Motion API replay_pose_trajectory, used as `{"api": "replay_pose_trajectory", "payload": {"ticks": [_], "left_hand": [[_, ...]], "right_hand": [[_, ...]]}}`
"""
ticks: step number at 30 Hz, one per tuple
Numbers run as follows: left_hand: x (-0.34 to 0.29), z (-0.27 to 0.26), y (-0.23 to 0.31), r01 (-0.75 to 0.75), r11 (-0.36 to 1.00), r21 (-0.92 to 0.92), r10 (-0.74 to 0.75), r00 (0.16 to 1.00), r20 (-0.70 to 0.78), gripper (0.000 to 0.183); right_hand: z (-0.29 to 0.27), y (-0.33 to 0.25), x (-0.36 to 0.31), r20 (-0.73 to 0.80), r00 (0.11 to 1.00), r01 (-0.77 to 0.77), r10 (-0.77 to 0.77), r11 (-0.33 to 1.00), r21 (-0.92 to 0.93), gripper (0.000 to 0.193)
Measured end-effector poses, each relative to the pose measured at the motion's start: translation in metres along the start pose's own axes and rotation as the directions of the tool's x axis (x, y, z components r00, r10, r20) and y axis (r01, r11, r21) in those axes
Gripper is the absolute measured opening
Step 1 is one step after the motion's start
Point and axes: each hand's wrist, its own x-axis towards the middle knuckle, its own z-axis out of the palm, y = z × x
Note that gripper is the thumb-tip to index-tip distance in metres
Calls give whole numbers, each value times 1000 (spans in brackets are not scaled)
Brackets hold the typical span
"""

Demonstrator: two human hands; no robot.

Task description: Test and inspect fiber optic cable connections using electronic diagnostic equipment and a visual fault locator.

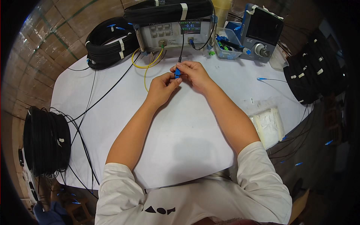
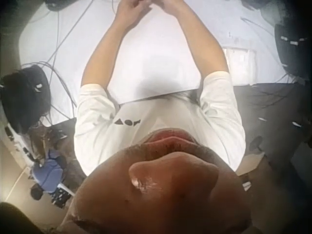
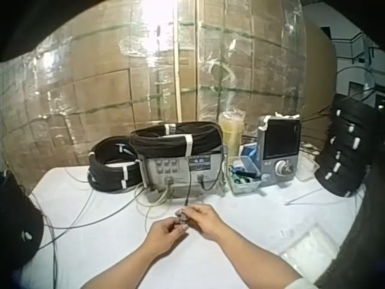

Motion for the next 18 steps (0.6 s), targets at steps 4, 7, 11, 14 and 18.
{"api": "replay_pose_trajectory", "payload": {"ticks": [4,7,11,14,18], "left_hand": [[-2,5,1,-85,995,-47,83,995,-51,27],[-3,4,11,-111,984,143,123,989,-78,27],[15,-8,34,-334,778,532,528,807,-265,20],[44,-24,52,-425,435,794,808,573,-135,22],[76,-43,52,-265,257,929,788,615,-42,55]], "right_hand": [[-1,1,2,42,999,-7,7,1000,-11,26],[-4,4,5,19,1000,10,-9,999,-31,28],[-5,7,10,-59,998,19,-21,999,-38,27],[-3,7,12,-44,999,9,-10,1000,-20,28],[6,9,12,-7,999,31,-32,999,-45,26]]}}
